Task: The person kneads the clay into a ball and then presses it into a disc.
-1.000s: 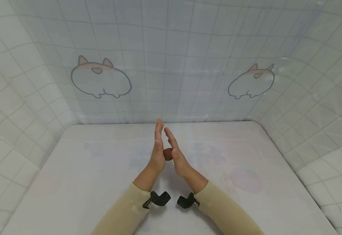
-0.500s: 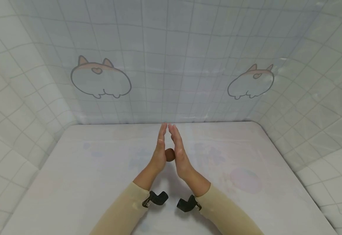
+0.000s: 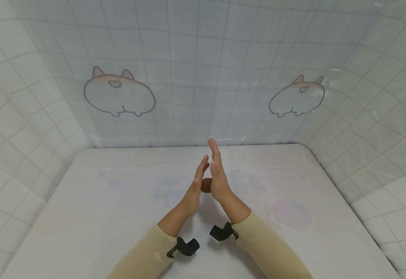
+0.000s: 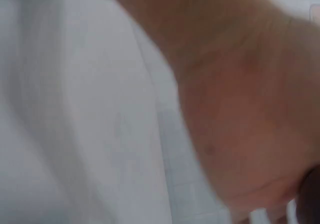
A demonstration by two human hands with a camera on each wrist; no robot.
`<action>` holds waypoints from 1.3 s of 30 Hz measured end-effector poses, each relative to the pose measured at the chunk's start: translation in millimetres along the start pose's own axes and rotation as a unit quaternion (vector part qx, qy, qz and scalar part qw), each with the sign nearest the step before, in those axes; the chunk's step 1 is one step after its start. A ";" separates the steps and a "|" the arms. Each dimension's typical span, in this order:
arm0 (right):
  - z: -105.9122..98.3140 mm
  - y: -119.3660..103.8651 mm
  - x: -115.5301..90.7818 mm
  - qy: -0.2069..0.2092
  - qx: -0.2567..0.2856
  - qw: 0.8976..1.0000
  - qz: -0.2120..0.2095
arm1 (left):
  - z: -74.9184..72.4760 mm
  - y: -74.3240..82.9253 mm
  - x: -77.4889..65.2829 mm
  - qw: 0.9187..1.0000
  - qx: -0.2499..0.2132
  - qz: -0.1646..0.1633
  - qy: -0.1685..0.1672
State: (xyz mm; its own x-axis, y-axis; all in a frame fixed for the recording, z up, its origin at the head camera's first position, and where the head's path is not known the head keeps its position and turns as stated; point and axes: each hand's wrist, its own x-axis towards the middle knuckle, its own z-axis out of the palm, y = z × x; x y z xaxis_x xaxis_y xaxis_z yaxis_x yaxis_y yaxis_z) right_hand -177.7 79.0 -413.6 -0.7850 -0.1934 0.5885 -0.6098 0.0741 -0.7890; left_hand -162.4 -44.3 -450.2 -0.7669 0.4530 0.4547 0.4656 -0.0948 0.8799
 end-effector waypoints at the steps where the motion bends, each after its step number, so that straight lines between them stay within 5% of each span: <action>1: -0.3 1.5 1.1 0.001 0.000 1.000 0.010 | 0.6 1.6 -0.2 1.000 -0.017 -0.002 -0.006; 9: -2.1 16.6 2.7 -0.017 0.000 0.997 0.075 | 1.0 12.1 2.4 0.994 -0.105 0.039 -0.010; 18: 3.0 30.2 -11.4 -0.066 0.025 0.995 0.069 | -3.5 18.8 12.3 0.993 -0.084 0.078 0.043; 25: 11.3 31.5 -19.6 -0.083 0.009 0.996 -0.027 | -7.2 19.7 23.8 0.993 -0.033 0.040 0.110; 31: 16.4 25.4 -22.5 -0.105 0.040 0.992 -0.064 | -12.8 14.1 30.9 0.988 0.018 0.029 0.148; 39: 12.9 13.8 -15.0 -0.093 0.052 0.989 -0.101 | -16.9 -1.9 27.0 0.993 0.060 -0.041 0.098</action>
State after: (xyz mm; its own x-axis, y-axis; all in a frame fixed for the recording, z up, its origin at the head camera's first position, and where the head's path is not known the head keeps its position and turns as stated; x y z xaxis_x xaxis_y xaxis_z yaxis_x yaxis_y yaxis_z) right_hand -172.9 70.4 -435.6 -0.6080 -0.3718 0.7015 -0.7304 -0.0846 -0.6778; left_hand -191.5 -46.9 -437.3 -0.8697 0.2727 0.4114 0.4391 0.0468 0.8972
